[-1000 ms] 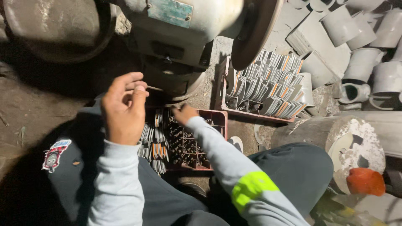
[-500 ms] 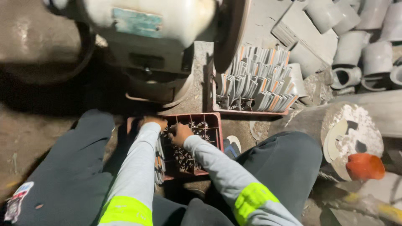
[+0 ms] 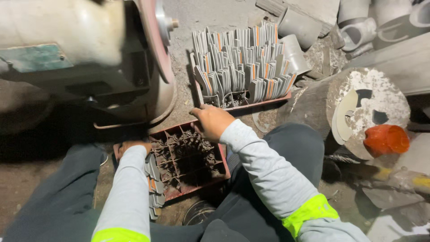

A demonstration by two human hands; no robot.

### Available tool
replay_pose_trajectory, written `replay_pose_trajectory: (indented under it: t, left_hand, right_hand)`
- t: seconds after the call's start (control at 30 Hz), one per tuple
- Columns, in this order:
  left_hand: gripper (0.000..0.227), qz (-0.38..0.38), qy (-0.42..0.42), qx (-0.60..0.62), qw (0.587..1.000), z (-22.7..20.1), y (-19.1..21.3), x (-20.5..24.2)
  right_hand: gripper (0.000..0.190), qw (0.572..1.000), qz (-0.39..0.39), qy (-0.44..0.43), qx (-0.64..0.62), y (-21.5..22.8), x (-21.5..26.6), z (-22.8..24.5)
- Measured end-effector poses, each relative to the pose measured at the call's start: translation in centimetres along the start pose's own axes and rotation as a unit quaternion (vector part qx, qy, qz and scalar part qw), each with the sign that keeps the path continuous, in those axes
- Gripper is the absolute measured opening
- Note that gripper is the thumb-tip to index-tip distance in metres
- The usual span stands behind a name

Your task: The person sits on the floor and uses a bench grinder to smooth the edges of small flat objects. They pick up each item from a tray, press it against the spinning wheel, and place it back into the tray after grinding.

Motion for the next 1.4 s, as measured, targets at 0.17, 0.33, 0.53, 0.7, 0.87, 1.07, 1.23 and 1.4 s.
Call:
replay_pose_trajectory:
  t: [0.17,0.33,0.53,0.7,0.87,1.07,1.23,1.4]
  left_hand:
    - [0.060,-0.050,0.049,0.086,0.994,2.5,1.4,4.7]
    - [0.061,-0.119,-0.007,0.128,0.985,4.5,2.4,8.9]
    - [0.069,-0.154,0.024,0.177,0.972,4.1,0.9,12.7]
    - [0.065,-0.183,0.010,0.150,0.972,4.6,1.3,13.5]
    - [0.073,-0.085,0.054,0.267,0.959,7.9,5.4,12.2]
    - [0.080,-0.062,-0.252,0.148,0.954,8.7,11.5,22.3]
    - [0.075,0.028,-0.472,0.091,0.877,8.5,16.0,32.0]
    - [0.072,-0.083,-0.622,0.020,0.778,8.8,17.6,33.8]
  right_hand:
    - [0.040,0.998,-0.003,0.043,0.040,-1.0,-0.4,-0.5]
    - [0.034,0.997,0.063,0.029,0.033,-2.4,-0.8,0.5]
    - [0.034,0.993,0.113,-0.001,0.032,-4.3,-1.4,1.4]
    - [0.033,0.988,0.139,0.032,0.056,-6.7,-3.2,1.4]
    - [0.037,0.984,0.166,0.026,0.051,-8.3,-3.3,1.4]
    - [0.084,0.966,0.034,0.184,-0.178,-6.0,-2.5,4.0]
    - [0.079,0.777,0.462,0.202,-0.377,-6.4,2.3,8.1]
    - [0.058,0.765,0.376,0.131,-0.507,-5.3,9.7,10.7]
Point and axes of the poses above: each hand's wrist, its own x-axis away from the middle knuckle, its own y-axis out of the back of the hand, z = x × y, the point moved 2 cm from there along -x, towards the middle knuckle, and after that the axes turned 3 degrees about y, right-handed, at the moved point
